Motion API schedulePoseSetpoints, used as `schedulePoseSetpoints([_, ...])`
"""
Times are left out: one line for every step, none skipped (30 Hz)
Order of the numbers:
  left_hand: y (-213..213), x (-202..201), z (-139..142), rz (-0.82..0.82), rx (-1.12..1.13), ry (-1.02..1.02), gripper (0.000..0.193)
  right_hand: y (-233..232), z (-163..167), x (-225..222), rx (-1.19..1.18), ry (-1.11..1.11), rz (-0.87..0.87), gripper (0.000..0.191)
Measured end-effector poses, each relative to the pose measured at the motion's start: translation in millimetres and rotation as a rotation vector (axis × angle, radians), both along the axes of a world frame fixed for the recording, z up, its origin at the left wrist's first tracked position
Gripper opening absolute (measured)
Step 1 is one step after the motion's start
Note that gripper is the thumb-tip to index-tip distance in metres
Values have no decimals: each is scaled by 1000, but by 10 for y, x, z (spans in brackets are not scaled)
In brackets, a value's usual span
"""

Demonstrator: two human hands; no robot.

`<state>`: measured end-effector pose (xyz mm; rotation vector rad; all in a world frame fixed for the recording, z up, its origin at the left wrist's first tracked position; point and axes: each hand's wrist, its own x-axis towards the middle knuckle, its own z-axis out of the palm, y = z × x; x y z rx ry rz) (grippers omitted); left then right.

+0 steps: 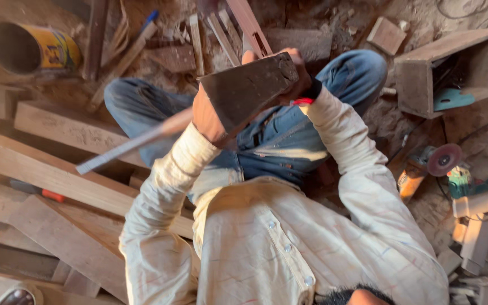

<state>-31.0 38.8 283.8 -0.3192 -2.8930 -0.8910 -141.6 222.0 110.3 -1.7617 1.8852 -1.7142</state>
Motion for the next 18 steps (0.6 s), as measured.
schedulePoseSetpoints([-13, 1, -44, -24, 12, 231, 52, 4, -2, -24, -4, 8, -4, 36])
schedulePoseSetpoints([8, 35, -67, -58, 37, 448, 50, 32, 7, -29, -4, 11, -6, 36])
schedulePoseSetpoints([13, 62, -78, -56, 53, 386, 53, 53, 18, -48, -1, 7, -14, 36])
schedulePoseSetpoints([19, 107, -67, -47, 62, 330, 55, 92, 39, -40, -5, 6, -12, 36])
schedulePoseSetpoints([30, 126, -54, -34, 73, 275, 58, 99, 48, -56, -3, 1, -16, 36])
schedulePoseSetpoints([33, 131, -32, -20, 86, 220, 61, 118, 66, -51, -1, -10, -7, 35])
schedulePoseSetpoints([45, 117, -12, -7, 94, 172, 64, 104, 66, -71, -3, -9, -8, 35])
schedulePoseSetpoints([40, 74, 8, 1, 95, 130, 67, 95, 70, -76, -3, -12, -8, 35])
schedulePoseSetpoints([40, 3, 14, -15, 75, 110, 64, 63, 61, -97, 0, -12, -11, 35])
schedulePoseSetpoints([46, -96, 11, -35, 60, 85, 60, 47, 57, -109, 5, -17, -16, 35])
schedulePoseSetpoints([59, -137, 23, -51, 46, 56, 57, 41, 53, -114, 4, -20, -12, 35])
schedulePoseSetpoints([82, -172, 30, -33, 98, 79, 53, 35, 43, -125, 4, -12, -7, 35])
schedulePoseSetpoints([90, -165, 45, -19, 136, 93, 50, 55, 42, -110, -7, -7, -4, 35])
schedulePoseSetpoints([131, -138, 53, -12, 197, 93, 47, 90, 44, -99, -6, -9, 0, 35])
schedulePoseSetpoints([167, -75, 64, 17, 123, 81, 53, 143, 50, -70, -6, -16, -4, 35])
schedulePoseSetpoints([198, 2, 75, 53, 39, 75, 59, 178, 50, -51, -10, -20, -1, 35])
schedulePoseSetpoints([216, 57, 69, 96, -46, 70, 66, 211, 49, -37, -13, -28, 4, 35])
schedulePoseSetpoints([215, 80, 48, 93, -59, 40, 65, 210, 37, -32, -12, -31, 6, 34])
